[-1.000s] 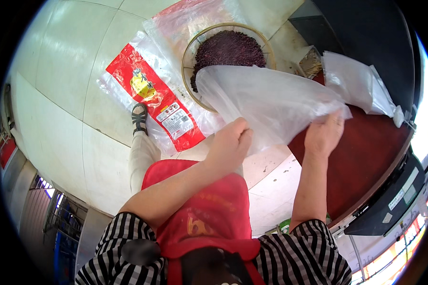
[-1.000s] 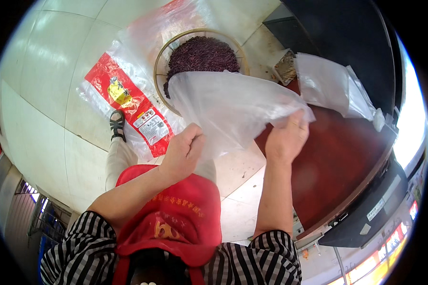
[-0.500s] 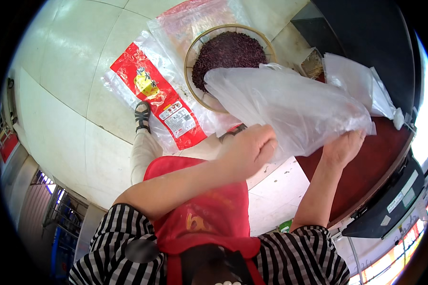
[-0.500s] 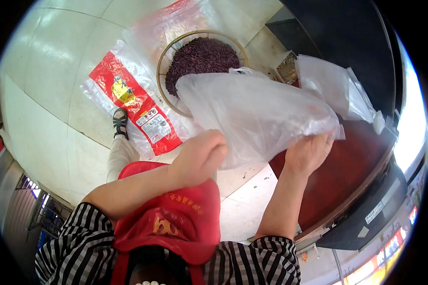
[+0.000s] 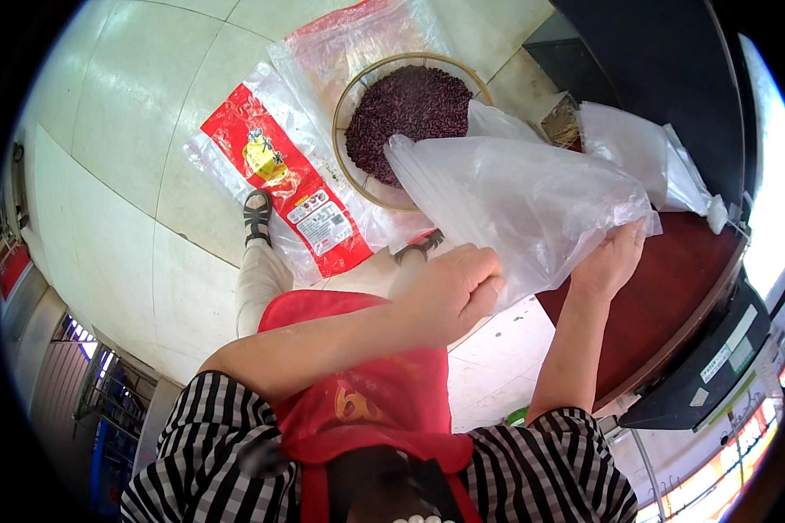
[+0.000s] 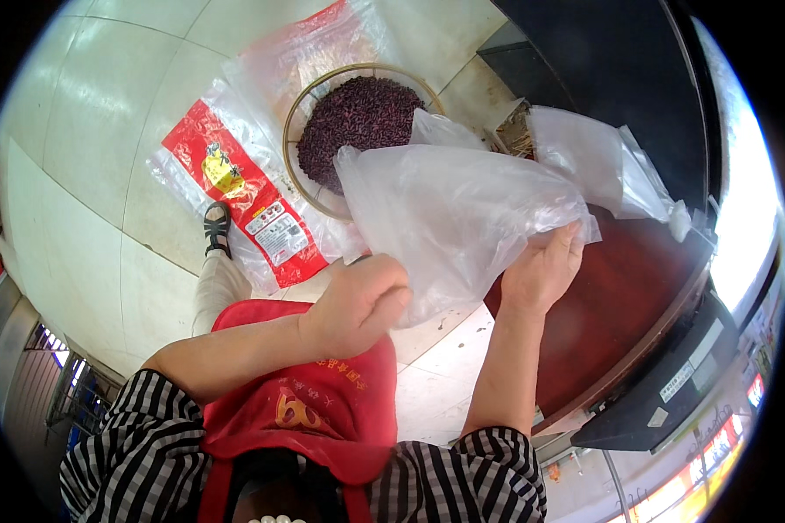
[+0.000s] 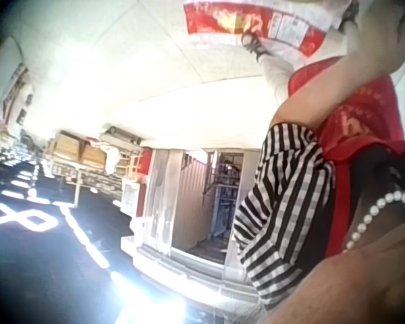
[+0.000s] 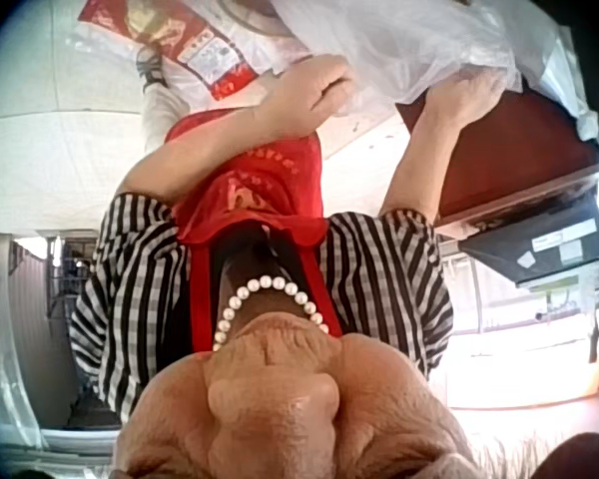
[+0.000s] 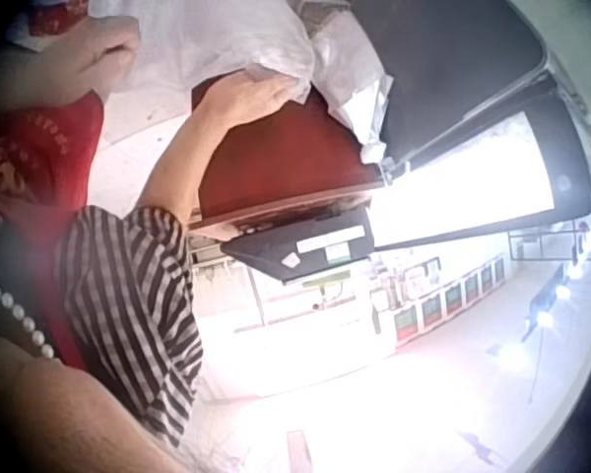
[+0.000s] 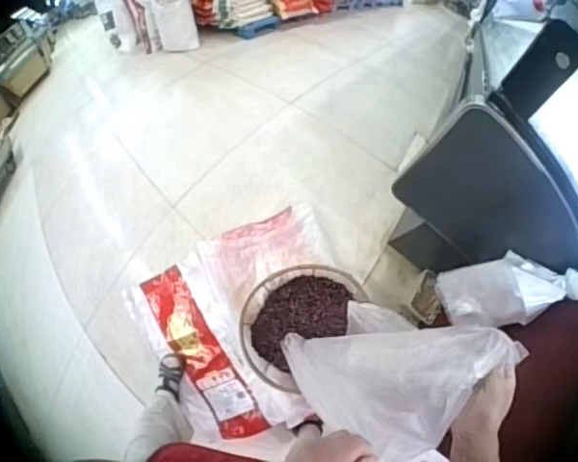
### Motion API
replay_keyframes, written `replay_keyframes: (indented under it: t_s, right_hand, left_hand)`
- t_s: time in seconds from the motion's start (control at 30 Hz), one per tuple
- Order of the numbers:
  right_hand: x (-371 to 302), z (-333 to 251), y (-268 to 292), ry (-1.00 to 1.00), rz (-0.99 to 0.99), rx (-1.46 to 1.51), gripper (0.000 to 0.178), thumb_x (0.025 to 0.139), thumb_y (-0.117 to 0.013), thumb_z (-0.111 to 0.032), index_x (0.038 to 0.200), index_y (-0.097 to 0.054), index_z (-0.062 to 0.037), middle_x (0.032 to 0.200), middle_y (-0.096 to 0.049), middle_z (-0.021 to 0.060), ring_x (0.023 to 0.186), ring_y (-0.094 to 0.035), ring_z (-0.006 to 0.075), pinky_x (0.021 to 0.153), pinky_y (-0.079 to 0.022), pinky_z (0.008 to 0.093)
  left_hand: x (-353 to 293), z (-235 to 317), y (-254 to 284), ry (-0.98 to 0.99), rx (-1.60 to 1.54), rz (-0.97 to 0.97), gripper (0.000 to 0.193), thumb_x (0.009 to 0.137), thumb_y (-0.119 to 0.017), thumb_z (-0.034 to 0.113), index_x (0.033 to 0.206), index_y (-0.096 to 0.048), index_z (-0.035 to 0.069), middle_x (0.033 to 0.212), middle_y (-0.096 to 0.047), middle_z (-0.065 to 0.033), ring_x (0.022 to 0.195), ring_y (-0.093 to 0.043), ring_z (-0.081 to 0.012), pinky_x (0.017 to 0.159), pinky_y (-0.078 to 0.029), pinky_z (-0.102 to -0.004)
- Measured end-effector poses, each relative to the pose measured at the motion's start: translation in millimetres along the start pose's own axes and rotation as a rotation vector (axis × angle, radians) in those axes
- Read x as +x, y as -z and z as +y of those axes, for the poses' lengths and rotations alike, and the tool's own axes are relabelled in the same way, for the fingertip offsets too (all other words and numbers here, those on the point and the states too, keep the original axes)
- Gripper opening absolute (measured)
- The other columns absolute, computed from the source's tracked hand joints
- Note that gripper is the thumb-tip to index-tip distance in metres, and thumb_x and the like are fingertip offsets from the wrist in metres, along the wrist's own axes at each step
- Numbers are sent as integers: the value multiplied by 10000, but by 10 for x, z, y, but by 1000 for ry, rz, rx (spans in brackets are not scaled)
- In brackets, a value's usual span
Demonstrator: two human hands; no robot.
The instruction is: The person sits on the floor and uses a round sieve to sift black and purple grains. They shake the sieve to separate debris, then pour the grains into plastic bags and place them into a wooden bin.
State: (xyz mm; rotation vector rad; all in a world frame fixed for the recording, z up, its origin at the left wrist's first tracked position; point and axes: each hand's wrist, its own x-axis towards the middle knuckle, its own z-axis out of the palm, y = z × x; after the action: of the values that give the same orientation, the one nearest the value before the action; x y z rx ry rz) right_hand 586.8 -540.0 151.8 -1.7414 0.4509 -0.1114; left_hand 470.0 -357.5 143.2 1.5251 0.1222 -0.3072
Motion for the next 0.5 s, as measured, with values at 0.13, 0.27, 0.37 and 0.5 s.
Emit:
replay_keyframes:
  t_s: [0.13,0.27,0.37,0.5]
  right_hand:
    - [-66,-157,-40,2,-122,90,308,903,-395,-186,1077,-521,35,1080,-545,162,1012,-527,238,861,-435,354]
    - [-103,-97,-61,-1,-53,-120,271,917,-390,-130,1090,-493,50,1086,-542,163,970,-552,264,841,-470,399]
    - [-143,-257,35,-18,-185,288,265,908,-405,-121,1093,-504,41,1076,-554,146,983,-550,250,816,-475,372]
    - [-139,-149,56,313,-87,-425,266,901,-397,-105,1087,-510,46,1053,-565,164,975,-562,287,808,-492,415]
  left_hand:
    - [-63,-27,26,-30,57,73,113,820,-511,172,764,-488,76,666,-515,-93,657,-520,-285,568,-365,-391]
    - [-116,132,-6,-136,24,-5,118,821,-507,170,773,-488,64,684,-512,-117,669,-515,-310,596,-383,-417]
    - [-83,-115,15,-18,114,49,83,799,-485,76,752,-486,9,708,-479,-162,669,-481,-341,594,-385,-389]
    - [-64,-76,48,-15,69,74,93,804,-484,92,755,-482,13,716,-482,-165,673,-469,-348,601,-381,-395]
